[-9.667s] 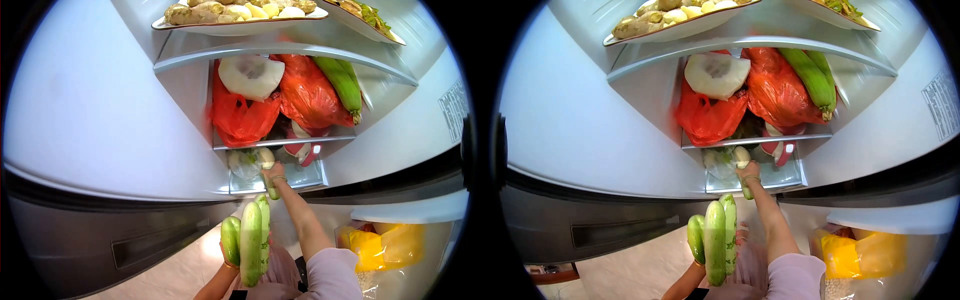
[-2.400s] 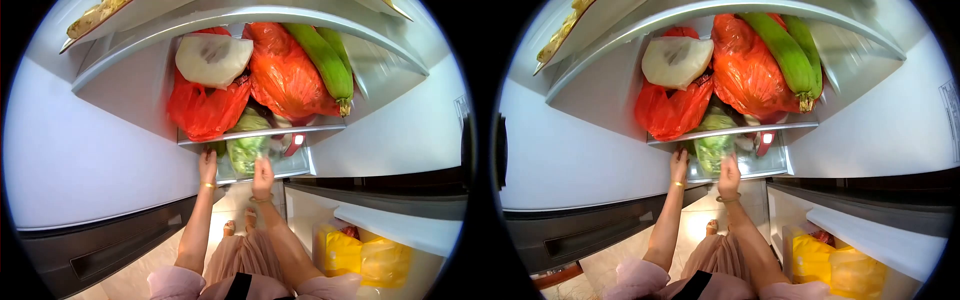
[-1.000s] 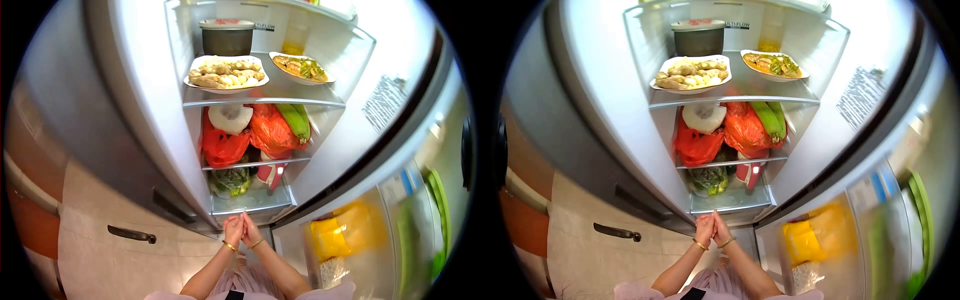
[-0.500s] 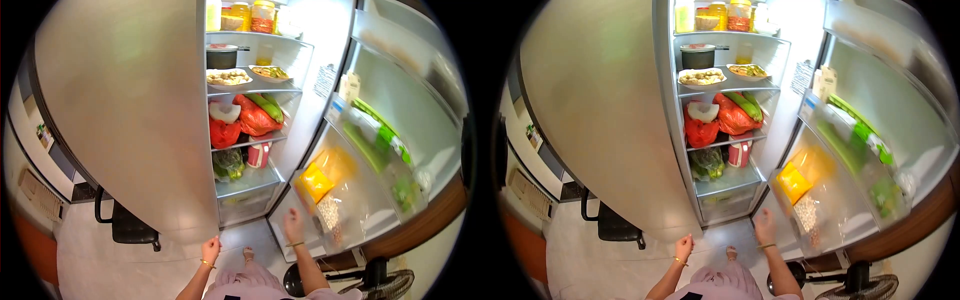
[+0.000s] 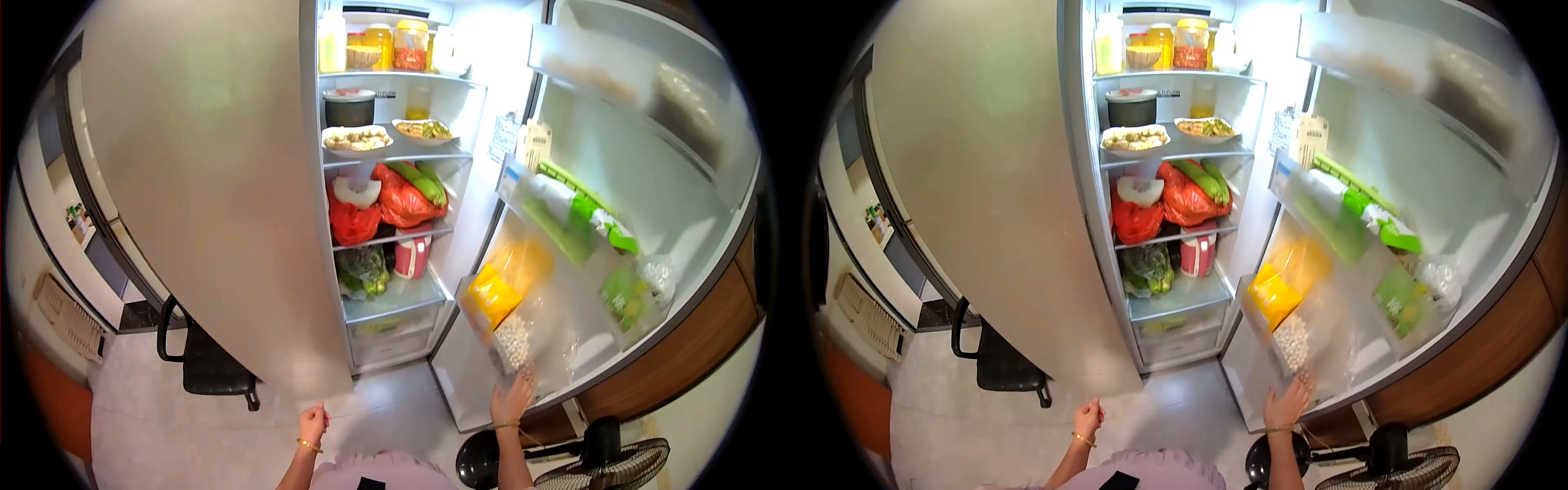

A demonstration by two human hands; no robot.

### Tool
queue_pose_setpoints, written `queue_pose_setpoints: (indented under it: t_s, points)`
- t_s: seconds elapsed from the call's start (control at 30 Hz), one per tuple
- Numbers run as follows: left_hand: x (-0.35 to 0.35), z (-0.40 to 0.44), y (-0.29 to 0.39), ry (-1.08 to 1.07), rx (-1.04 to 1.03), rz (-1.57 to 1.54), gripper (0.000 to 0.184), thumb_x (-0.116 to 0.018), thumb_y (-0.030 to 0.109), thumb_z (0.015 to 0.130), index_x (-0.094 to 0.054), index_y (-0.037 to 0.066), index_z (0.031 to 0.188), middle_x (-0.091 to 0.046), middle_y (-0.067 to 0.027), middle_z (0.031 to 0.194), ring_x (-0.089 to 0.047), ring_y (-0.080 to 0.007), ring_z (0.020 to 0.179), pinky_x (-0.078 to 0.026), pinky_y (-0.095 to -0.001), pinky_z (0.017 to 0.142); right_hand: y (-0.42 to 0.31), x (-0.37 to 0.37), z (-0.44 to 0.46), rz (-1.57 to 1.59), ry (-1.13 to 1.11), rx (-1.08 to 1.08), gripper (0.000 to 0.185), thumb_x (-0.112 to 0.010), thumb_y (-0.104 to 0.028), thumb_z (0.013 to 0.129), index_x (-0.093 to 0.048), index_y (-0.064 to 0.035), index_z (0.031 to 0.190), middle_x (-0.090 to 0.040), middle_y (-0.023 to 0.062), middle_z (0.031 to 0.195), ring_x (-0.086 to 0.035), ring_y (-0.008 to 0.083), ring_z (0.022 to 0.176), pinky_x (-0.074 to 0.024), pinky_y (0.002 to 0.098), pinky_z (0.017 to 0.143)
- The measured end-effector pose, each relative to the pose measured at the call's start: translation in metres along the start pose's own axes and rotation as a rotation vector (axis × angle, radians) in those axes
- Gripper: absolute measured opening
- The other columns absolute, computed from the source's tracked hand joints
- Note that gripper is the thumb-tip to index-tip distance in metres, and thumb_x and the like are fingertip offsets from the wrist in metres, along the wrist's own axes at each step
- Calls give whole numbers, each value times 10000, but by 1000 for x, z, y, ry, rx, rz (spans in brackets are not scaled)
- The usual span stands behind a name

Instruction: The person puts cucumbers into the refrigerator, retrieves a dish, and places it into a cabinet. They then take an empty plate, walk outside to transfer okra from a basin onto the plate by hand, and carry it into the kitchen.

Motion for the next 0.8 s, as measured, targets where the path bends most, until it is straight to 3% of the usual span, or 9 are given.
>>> queue_pose_setpoints:
  t_s: [0.17, 0.27, 0.4, 0.63, 0.8]
  points:
    - [-25, -12, -13, -25, 55, 11, 394, -466, 303, 852, -525, 43, 561, -456, -9, 455, -406, -69, 379, -309, -201, 348, -10, -7, -15, 16, -110, 2, 664, -622, -187, 642, -335, 39, 1197, -374, 219, 1199, -313, 378, 1131, -211, 443, 971]
    - [-52, -20, -8, -33, 40, 50, 393, -468, 308, 850, -535, 39, 571, -459, -10, 459, -406, -69, 378, -313, -199, 351, -29, -4, -25, 201, -104, 108, 675, -626, -201, 625, -341, 60, 1178, -397, 215, 1166, -373, 369, 1050, -296, 452, 877]
    - [-92, -25, 16, -146, 18, -32, 396, -462, 315, 856, -542, 32, 590, -460, -12, 464, -397, -70, 373, -311, -198, 355, -53, -7, -38, 210, -150, 235, 688, -607, -192, 646, -309, 68, 1208, -365, 218, 1212, -367, 362, 1066, -297, 440, 877]
    - [-148, -9, 160, -367, -240, -169, 288, -450, 289, 871, -568, 41, 784, -528, -5, 576, -450, -56, 449, -337, -179, 410, -78, 0, -47, 31, -158, 380, 718, -593, -199, 669, -258, 77, 1242, -311, 213, 1269, -362, 350, 1086, -307, 419, 861]
    - [-180, 21, 270, -481, -366, -251, 253, -474, 238, 863, -542, 18, 965, -585, -45, 775, -533, -74, 599, -425, -185, 533, -64, 2, -35, 15, -118, 374, 697, -589, -191, 670, -275, 63, 1238, -337, 204, 1252, -378, 352, 1071, -312, 423, 846]
Point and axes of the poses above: each hand's wrist, its own z-axis towards the middle knuckle, its own x-axis out of the back of the hand, y = z × x, the point moved 10 cm from there along z, towards the middle knuckle
